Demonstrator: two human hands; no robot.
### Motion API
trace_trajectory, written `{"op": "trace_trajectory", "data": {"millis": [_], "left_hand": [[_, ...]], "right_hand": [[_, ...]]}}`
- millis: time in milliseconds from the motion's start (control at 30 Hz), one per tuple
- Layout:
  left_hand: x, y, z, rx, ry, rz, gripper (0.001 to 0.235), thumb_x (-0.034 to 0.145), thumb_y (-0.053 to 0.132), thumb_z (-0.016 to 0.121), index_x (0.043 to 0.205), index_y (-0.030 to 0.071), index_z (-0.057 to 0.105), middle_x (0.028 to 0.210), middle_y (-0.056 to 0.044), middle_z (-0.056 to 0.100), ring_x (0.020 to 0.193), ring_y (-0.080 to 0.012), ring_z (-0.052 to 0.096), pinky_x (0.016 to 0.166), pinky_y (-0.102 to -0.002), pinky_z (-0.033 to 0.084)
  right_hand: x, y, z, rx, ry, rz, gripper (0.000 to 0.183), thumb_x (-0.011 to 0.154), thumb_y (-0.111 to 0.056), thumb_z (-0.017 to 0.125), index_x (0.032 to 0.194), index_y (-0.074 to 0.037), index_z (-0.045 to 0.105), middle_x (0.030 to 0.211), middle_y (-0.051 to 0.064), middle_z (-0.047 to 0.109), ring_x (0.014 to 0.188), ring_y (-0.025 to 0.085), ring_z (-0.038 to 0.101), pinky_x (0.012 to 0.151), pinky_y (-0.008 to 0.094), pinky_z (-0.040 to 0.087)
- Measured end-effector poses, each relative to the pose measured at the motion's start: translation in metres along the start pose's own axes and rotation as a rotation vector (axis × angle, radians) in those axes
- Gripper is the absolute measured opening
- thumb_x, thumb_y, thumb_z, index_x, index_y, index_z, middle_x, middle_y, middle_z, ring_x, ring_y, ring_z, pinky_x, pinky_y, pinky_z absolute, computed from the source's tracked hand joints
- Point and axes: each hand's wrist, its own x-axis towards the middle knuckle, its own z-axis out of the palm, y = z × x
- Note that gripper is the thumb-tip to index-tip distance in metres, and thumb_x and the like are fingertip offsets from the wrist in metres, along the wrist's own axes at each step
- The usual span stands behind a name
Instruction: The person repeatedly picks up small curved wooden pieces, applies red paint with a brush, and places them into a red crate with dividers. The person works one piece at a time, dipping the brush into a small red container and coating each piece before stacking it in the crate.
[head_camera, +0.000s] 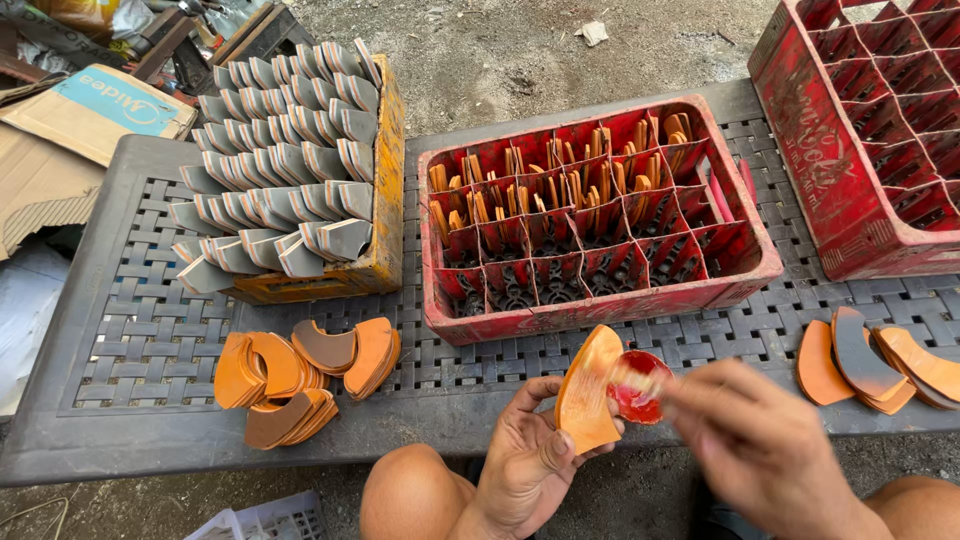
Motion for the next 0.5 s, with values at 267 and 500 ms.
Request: {"op": "trace_trajectory", "data": {"millis": [267,500], "left_hand": [[-0.006,-0.001,-0.001,0.024,-0.088,-0.003,0.057,0.092,0.015,0.082,0.139,0.009,0.051,0.131,-0.025,0.066,0.122,-0.0353,0.066,0.107,-0.046,0.054],[-0.003,-0.002,-0.003,-0.008,-0.1,0.007,0.056,0.092,0.015,0.082,0.138,0.01,0.051,0.132,-0.025,0.064,0.121,-0.0358,0.066,0.104,-0.045,0.055]], "right_hand": [[0.008,-0.002,-0.009,-0.248,0.13,0.122,0.029,0.081,-0.002,0.077,0.11,-0.008,0.078,0.084,0.007,0.069,0.062,0.013,0.064,0.054,0.029,0.051],[0.007,-0.008,-0.01,0.023,-0.016,-0.01,0.032,0.076,-0.002,0.076,0.108,-0.007,0.078,0.089,0.004,0.07,0.066,0.013,0.067,0.05,0.025,0.054]]}}
